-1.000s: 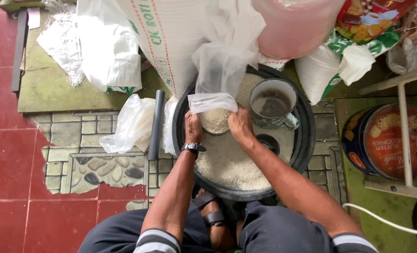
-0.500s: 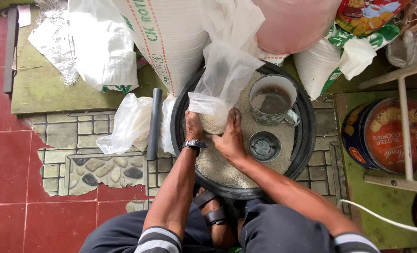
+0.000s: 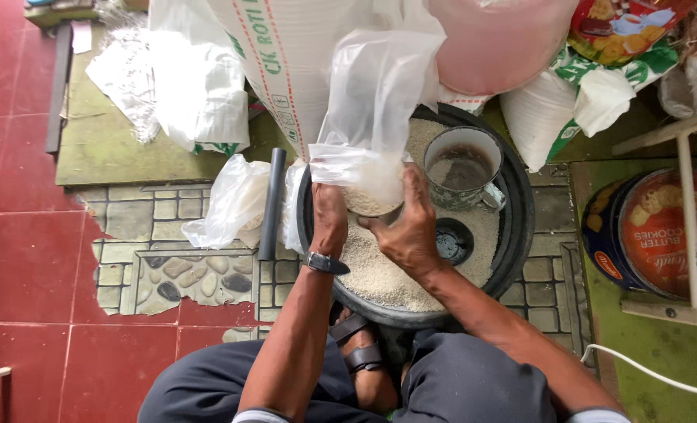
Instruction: The person fills small plastic bags with rice by scooping the rice from a large container using a metal cup and a green patterned mug, then pouring the rice into the bags.
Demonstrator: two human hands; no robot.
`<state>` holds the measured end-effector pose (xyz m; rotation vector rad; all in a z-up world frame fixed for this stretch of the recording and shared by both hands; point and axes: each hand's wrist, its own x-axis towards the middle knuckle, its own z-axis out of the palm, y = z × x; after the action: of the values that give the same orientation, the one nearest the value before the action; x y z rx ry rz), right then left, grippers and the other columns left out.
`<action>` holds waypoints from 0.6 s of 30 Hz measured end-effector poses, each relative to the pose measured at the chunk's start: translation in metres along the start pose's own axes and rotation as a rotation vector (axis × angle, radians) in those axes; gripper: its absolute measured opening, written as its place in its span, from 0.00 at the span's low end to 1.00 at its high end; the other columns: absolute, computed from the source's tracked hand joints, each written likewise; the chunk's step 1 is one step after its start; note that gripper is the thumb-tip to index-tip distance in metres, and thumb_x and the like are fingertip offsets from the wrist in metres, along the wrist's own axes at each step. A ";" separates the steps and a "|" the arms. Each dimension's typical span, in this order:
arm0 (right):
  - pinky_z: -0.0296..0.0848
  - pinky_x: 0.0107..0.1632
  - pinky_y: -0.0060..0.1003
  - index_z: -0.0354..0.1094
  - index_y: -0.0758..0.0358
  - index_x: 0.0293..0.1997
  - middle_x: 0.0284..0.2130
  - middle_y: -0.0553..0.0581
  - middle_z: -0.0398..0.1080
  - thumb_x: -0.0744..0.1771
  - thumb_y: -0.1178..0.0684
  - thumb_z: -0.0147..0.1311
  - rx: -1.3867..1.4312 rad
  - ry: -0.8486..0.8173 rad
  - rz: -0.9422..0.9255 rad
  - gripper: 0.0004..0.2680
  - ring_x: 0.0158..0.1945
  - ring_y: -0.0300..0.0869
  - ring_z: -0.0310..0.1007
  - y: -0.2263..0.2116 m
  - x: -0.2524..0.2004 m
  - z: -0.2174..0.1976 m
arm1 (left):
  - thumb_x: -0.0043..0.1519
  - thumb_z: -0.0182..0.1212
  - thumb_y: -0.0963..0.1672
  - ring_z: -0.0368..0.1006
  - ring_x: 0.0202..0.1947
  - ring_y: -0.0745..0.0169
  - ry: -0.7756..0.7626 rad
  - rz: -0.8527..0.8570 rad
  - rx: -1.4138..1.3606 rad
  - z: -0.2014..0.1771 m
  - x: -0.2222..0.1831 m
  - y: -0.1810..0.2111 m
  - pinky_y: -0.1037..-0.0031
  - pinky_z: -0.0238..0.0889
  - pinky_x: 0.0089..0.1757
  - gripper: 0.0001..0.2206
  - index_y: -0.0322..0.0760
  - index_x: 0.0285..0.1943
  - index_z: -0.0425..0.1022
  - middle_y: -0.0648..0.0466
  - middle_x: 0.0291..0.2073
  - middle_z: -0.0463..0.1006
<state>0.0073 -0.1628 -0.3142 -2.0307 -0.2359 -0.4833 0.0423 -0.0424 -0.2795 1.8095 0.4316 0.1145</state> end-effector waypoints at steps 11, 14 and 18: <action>0.77 0.52 0.52 0.68 0.73 0.56 0.45 0.70 0.73 0.48 0.41 0.83 0.022 -0.054 -0.027 0.38 0.52 0.64 0.75 0.020 0.014 -0.076 | 0.70 0.36 0.54 0.76 0.50 0.45 -0.135 -0.133 -0.272 0.007 -0.043 0.020 0.51 0.65 0.56 0.28 0.30 0.54 0.78 0.38 0.44 0.82; 0.79 0.50 0.53 0.67 0.80 0.56 0.45 0.78 0.71 0.50 0.46 0.83 0.061 -0.199 0.023 0.36 0.53 0.68 0.73 0.000 0.026 -0.099 | 0.71 0.35 0.55 0.78 0.46 0.42 -0.170 -0.191 -0.424 0.008 -0.054 0.018 0.45 0.66 0.54 0.30 0.26 0.50 0.80 0.35 0.41 0.82; 0.78 0.54 0.48 0.68 0.74 0.58 0.48 0.69 0.72 0.50 0.47 0.83 0.193 -0.321 0.148 0.36 0.57 0.58 0.73 0.013 0.036 -0.120 | 0.70 0.38 0.54 0.78 0.42 0.47 -0.171 -0.218 -0.436 0.009 -0.079 0.043 0.47 0.69 0.51 0.29 0.26 0.45 0.80 0.36 0.38 0.82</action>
<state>0.0157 -0.2749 -0.2586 -1.9106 -0.3111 -0.0373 -0.0181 -0.0879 -0.2300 1.3231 0.4402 -0.0923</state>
